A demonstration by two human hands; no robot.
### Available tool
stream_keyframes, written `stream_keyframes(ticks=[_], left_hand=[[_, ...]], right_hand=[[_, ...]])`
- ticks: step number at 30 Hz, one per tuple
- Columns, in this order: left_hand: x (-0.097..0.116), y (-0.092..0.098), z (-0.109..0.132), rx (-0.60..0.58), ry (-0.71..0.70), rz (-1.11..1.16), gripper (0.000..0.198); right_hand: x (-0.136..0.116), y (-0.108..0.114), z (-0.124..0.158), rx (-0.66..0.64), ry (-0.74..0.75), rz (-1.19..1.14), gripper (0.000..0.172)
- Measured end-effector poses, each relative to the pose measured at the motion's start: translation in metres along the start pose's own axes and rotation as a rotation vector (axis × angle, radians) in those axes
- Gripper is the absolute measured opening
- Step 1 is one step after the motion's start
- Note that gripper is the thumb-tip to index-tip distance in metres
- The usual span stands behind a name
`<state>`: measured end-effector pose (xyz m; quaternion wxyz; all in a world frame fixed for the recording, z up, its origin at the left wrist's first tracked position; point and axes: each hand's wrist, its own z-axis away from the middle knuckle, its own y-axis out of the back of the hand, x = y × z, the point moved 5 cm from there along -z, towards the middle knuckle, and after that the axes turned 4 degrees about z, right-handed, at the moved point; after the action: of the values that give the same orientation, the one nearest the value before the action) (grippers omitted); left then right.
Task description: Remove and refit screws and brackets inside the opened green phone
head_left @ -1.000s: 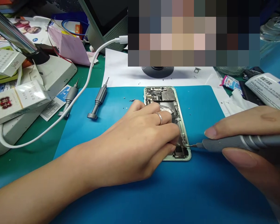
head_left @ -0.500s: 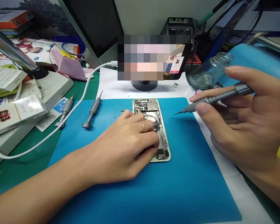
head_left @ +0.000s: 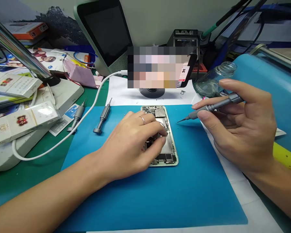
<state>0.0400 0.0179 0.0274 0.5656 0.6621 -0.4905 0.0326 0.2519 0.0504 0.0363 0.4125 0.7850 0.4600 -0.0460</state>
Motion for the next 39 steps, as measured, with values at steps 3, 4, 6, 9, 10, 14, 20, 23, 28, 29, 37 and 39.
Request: stream_keyframes(ticks=[3,4,6,9,10,14,20,23,28,29,37,39], left_hand=[[-0.002,0.003,0.0,0.085,-0.007,0.036,0.012],[-0.002,0.004,0.0,0.112,-0.014,0.045,0.012],[-0.003,0.005,0.001,0.155,-0.018,0.042,0.012],[-0.006,0.008,0.001,0.204,-0.016,0.033,0.015],[-0.006,0.008,0.001,0.221,-0.014,0.03,0.017],[-0.008,0.011,0.001,0.293,0.007,0.035,0.019],[-0.011,0.006,-0.001,0.279,0.031,0.054,0.019],[-0.01,0.005,-0.001,0.276,0.024,0.053,0.018],[-0.006,0.007,0.0,0.288,-0.006,0.026,0.014],[-0.006,0.007,0.0,0.288,-0.012,0.028,0.013],[-0.006,0.007,0.0,0.288,-0.006,0.033,0.013],[-0.006,0.008,0.0,0.284,0.011,0.028,0.013]], right_hand=[[-0.006,0.006,-0.004,0.078,0.013,-0.065,0.066],[-0.01,0.007,-0.007,0.096,0.005,-0.091,0.065],[-0.021,0.007,-0.013,0.094,-0.036,-0.138,0.059],[-0.035,-0.002,-0.02,0.061,-0.165,-0.243,0.05],[-0.036,-0.006,-0.021,0.073,-0.225,-0.313,0.048],[-0.022,-0.022,-0.019,0.19,-0.401,-0.551,0.051],[-0.006,-0.03,-0.01,0.228,-0.505,-0.623,0.051],[-0.007,-0.029,-0.007,0.209,-0.54,-0.631,0.052],[-0.007,-0.028,-0.004,0.192,-0.549,-0.635,0.054],[-0.007,-0.028,-0.003,0.19,-0.549,-0.638,0.054],[-0.005,-0.032,-0.004,0.182,-0.545,-0.639,0.054],[-0.005,-0.033,-0.004,0.182,-0.538,-0.637,0.055]])
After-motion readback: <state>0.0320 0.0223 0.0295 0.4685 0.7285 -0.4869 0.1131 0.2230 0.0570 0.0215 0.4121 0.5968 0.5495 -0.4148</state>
